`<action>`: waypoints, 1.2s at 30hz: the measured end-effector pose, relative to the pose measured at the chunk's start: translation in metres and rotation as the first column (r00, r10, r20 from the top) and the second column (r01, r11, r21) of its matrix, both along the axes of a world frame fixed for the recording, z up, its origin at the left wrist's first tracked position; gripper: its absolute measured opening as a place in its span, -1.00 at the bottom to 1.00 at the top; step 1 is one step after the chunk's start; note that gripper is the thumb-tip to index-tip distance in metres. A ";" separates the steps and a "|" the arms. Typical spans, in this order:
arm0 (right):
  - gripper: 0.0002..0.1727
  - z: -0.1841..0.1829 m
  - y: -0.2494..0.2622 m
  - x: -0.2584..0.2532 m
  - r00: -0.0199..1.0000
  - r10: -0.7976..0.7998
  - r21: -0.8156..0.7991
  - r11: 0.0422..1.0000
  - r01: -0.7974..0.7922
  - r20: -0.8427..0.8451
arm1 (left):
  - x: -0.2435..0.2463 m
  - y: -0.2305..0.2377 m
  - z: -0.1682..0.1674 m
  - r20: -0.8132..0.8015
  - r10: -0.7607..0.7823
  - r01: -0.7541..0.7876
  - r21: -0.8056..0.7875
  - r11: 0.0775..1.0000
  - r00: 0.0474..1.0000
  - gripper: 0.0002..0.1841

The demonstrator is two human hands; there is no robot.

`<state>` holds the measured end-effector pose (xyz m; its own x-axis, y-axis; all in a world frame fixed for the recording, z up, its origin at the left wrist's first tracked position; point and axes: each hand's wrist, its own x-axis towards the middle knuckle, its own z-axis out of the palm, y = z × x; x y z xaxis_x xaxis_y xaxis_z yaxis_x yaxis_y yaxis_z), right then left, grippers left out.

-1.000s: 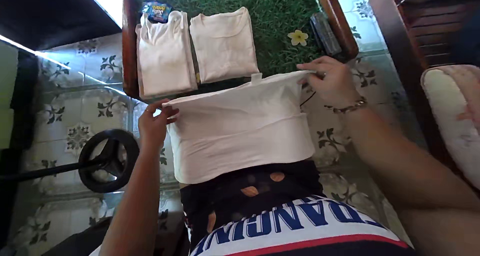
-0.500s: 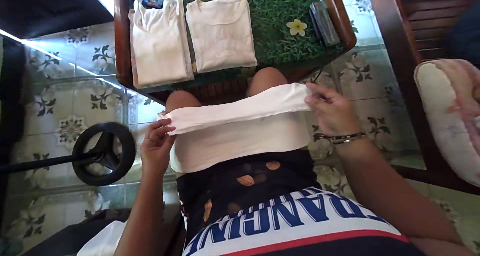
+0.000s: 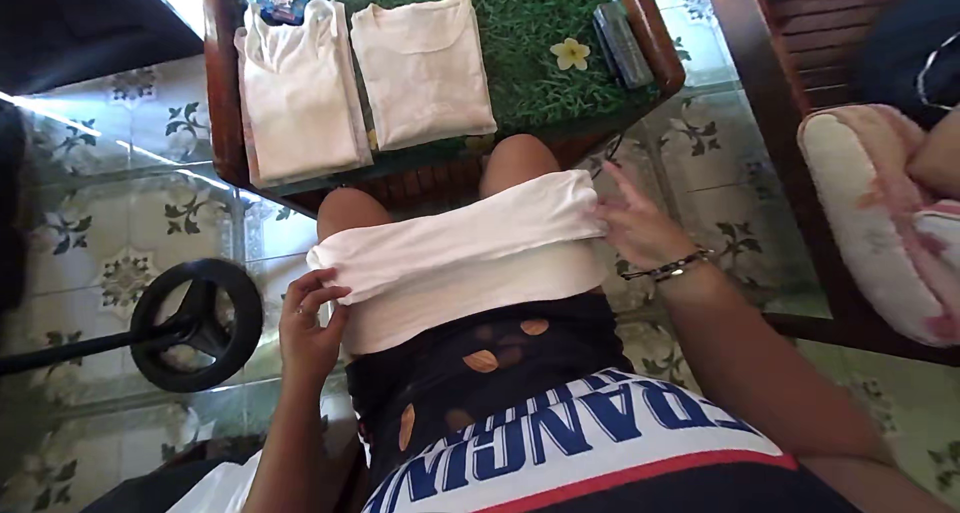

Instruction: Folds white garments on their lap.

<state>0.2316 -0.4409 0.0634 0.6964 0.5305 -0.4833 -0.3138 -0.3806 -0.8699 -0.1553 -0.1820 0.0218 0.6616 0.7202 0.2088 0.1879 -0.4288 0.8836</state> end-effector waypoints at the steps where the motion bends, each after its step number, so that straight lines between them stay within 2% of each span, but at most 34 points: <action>1: -0.14 -0.001 0.002 0.002 1.000 0.019 0.001 1.000 -0.019 0.006 | 0.000 0.001 -0.001 -0.032 -0.014 0.015 0.044 0.999 0.999 -0.83; 7: -0.15 -0.008 0.018 0.010 0.999 -0.039 0.060 0.997 0.038 0.024 | 0.004 -0.004 -0.003 -0.088 -0.005 0.015 0.116 0.993 0.996 -0.85; 12: -0.07 -0.018 0.017 0.012 0.998 -0.044 0.229 0.973 0.030 0.055 | 0.001 -0.005 -0.006 -0.080 0.009 0.001 0.124 0.992 0.997 -0.84; 19: 0.03 -0.025 0.011 0.012 0.995 -0.054 0.204 0.978 0.037 0.080 | -0.007 -0.005 -0.009 -0.062 0.009 -0.002 0.112 0.994 0.998 -0.84; 21: 0.06 -0.024 0.011 0.011 0.995 -0.046 0.189 0.982 0.028 0.092 | -0.008 -0.006 -0.010 -0.040 0.008 -0.007 0.018 1.000 0.999 -0.82; 23: 0.06 -0.022 0.014 0.007 0.994 -0.045 0.167 0.986 0.028 0.100 | -0.006 -0.006 -0.009 0.031 0.058 -0.051 -0.199 0.979 0.998 -0.71; 25: 0.05 -0.023 0.015 0.005 0.992 -0.040 0.156 0.987 0.022 0.116 | 0.001 0.001 -0.005 0.101 0.230 -0.159 -0.466 0.871 0.968 -0.58; 28: 0.07 -0.026 0.016 0.002 0.988 -0.062 0.174 0.984 0.037 0.143 | 0.022 0.024 0.009 0.004 0.510 -0.329 -0.759 0.562 0.860 -0.55; 30: 0.06 -0.029 0.015 0.001 0.983 -0.058 0.196 0.980 0.024 0.172 | 0.031 0.042 0.010 -0.054 0.616 -0.335 -0.874 0.351 0.786 -0.51; 32: 0.05 -0.030 0.015 0.001 0.980 -0.049 0.207 0.978 0.008 0.193 | 0.034 0.058 0.001 -0.073 0.714 -0.305 -0.930 0.203 0.696 -0.46; 34: 0.05 -0.028 0.015 -0.001 0.980 -0.044 0.214 0.977 0.001 0.194 | 0.028 0.072 -0.018 -0.074 0.780 -0.306 -0.939 0.155 0.621 -0.42; 36: 0.05 -0.026 0.014 -0.002 0.979 -0.040 0.206 0.978 -0.002 0.199 | 0.017 0.086 -0.042 -0.098 0.811 -0.382 -0.910 0.162 0.577 -0.46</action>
<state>0.2292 -0.4266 0.0376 0.7792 0.5888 -0.2150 -0.1300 -0.1837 -0.9743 -0.1385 -0.0960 -0.0202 -0.0440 0.7707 -0.6357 -0.3652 0.5798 0.7283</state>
